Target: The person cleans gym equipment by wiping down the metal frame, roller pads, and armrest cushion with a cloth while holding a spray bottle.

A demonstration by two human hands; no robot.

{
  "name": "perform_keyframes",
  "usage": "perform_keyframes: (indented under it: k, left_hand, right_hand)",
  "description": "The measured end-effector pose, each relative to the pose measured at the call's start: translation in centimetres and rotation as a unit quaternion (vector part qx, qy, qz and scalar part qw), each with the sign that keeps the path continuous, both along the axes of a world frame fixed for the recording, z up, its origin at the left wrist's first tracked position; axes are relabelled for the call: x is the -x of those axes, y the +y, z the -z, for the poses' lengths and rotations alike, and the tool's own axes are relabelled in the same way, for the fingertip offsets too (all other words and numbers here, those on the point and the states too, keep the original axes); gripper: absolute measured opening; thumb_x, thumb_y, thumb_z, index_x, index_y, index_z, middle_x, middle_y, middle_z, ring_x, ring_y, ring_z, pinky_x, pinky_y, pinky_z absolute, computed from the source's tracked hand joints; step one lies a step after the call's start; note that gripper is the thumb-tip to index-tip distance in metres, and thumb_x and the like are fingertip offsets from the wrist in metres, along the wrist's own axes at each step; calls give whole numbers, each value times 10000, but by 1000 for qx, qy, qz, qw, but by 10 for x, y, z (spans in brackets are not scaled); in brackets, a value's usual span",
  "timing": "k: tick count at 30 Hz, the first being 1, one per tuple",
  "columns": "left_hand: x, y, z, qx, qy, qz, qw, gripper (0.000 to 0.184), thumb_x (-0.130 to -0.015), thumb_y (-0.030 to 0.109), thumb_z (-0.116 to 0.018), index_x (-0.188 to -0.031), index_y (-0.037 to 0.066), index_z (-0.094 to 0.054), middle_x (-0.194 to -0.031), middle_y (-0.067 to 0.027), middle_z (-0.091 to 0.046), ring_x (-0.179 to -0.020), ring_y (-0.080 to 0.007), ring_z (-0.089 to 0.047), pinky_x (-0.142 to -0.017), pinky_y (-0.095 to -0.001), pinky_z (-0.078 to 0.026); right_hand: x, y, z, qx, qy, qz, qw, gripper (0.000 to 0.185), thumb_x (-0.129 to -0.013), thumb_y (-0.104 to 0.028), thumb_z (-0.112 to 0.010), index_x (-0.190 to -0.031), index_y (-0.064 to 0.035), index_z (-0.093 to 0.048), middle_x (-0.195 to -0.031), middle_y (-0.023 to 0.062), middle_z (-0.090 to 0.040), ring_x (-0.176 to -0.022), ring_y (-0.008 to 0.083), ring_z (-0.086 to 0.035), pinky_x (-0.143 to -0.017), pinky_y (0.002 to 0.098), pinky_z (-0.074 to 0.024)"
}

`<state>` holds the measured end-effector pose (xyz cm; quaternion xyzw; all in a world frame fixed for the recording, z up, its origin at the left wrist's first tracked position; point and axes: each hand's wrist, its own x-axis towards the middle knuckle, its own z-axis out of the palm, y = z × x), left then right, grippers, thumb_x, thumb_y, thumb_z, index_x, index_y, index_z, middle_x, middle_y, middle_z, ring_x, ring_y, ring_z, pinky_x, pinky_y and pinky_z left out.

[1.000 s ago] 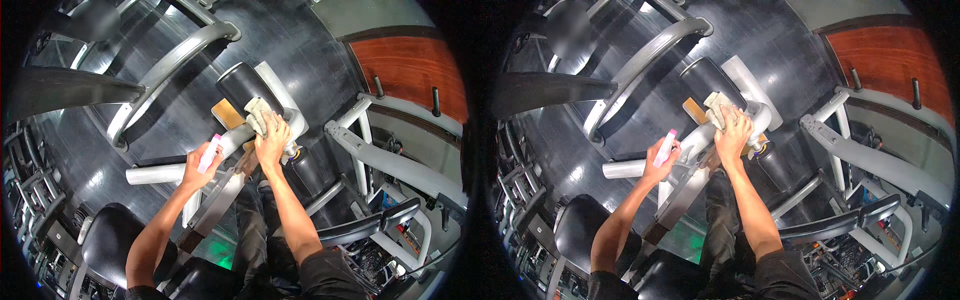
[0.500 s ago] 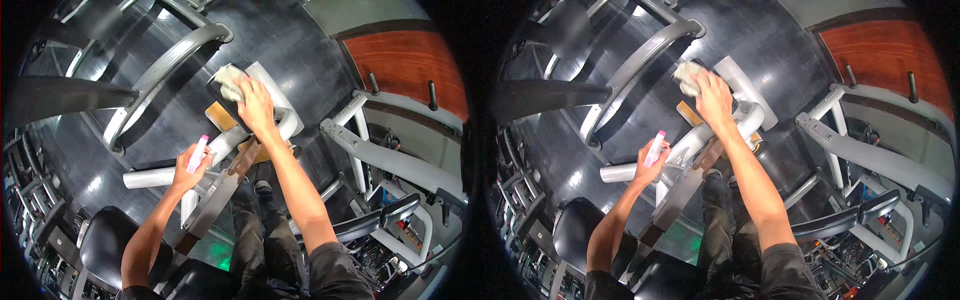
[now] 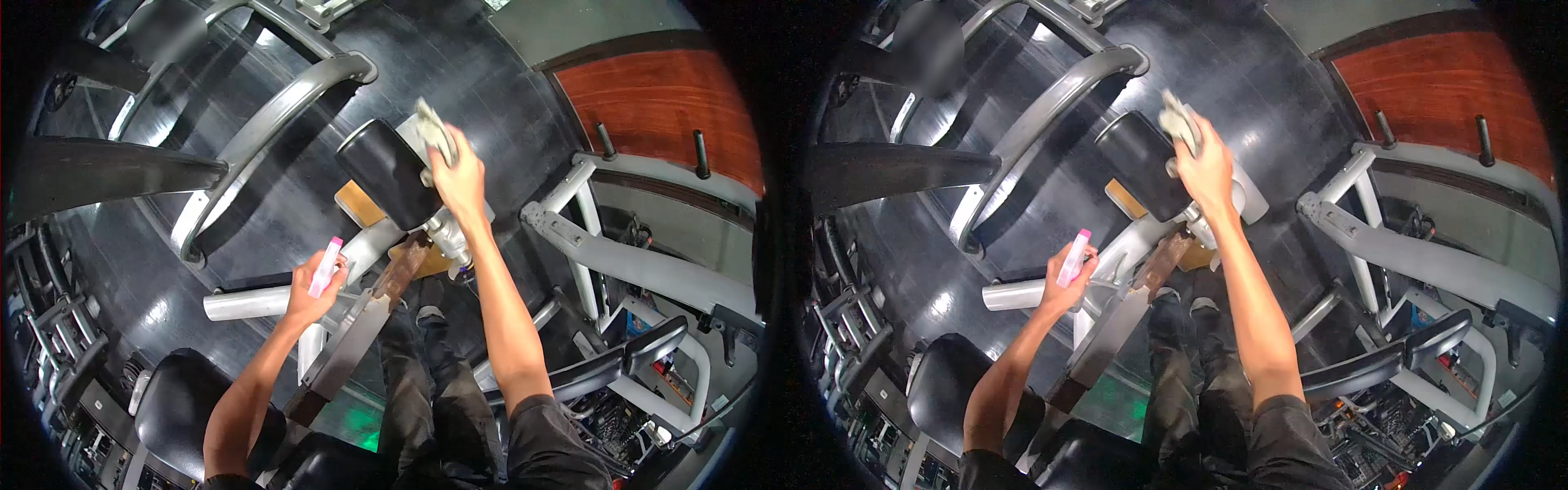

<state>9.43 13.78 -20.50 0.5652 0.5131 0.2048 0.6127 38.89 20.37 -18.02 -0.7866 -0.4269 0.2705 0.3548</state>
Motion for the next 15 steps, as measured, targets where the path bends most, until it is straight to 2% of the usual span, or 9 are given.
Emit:
perform_keyframes:
  k: [1,3,4,6,8,9,13,15]
  left_hand:
    - [0,0,-2,2,4,7,1000,131,-847,26,-680,-972,48,-648,-798,-36,-677,-648,-74,-561,-606,-261,-466]
    - [2,2,-4,2,17,9,1000,132,-844,27,-685,-969,48,-647,-806,-46,-685,-676,-88,-596,-633,-272,-487]
    - [1,3,-5,-4,15,14,1000,130,-846,32,-686,-969,47,-647,-802,-50,-685,-674,-95,-603,-636,-274,-492]
    - [0,1,-4,-6,10,18,1000,127,-848,36,-686,-968,47,-646,-797,-54,-684,-671,-102,-610,-638,-276,-496]
    - [1,2,-3,-33,9,46,998,132,-876,48,-674,-1001,50,-634,-807,-8,-649,-574,-52,-535,-522,-236,-439]
    - [1,3,-3,-36,9,47,998,132,-876,48,-674,-1001,50,-634,-807,-8,-649,-574,-52,-535,-522,-236,-439]
    - [-1,4,-10,-75,-4,37,996,115,-860,35,-676,-967,44,-633,-807,-18,-653,-642,-71,-530,-596,-252,-441]
    - [-1,4,-13,-38,9,38,999,121,-856,60,-688,-967,36,-647,-795,-79,-688,-711,-151,-663,-670,-294,-518]
  right_hand:
    - [9,17,14,-107,-27,-14,994,461,-792,-114,-652,-1250,-107,-605,-1237,207,-608,-1156,355,-585,-972,417,-470]
    - [23,40,46,-116,-62,-157,979,479,-792,-137,-672,-1266,-139,-600,-1282,187,-580,-1194,343,-554,-1025,408,-439]
    - [39,42,52,-45,-119,-182,975,495,-800,-138,-673,-1286,-181,-587,-1328,144,-551,-1228,331,-522,-1045,419,-427]
    - [44,43,42,-2,-94,-158,983,507,-802,-115,-654,-1294,-201,-574,-1325,114,-552,-1238,332,-513,-1043,441,-423]
    - [38,33,39,5,-69,-154,986,507,-798,-106,-648,-1291,-195,-574,-1313,110,-559,-1240,332,-512,-1042,439,-424]
    - [32,22,38,2,-72,-159,985,508,-795,-95,-642,-1290,-185,-572,-1309,111,-561,-1241,331,-511,-1036,430,-431]
    - [14,-45,32,14,-105,-155,982,530,-786,-57,-626,-1302,-161,-564,-1332,127,-550,-1237,328,-516,-1031,402,-435]
    - [2,-76,33,21,-121,-154,980,537,-783,-49,-624,-1305,-163,-565,-1341,134,-543,-1236,332,-518,-1037,400,-431]
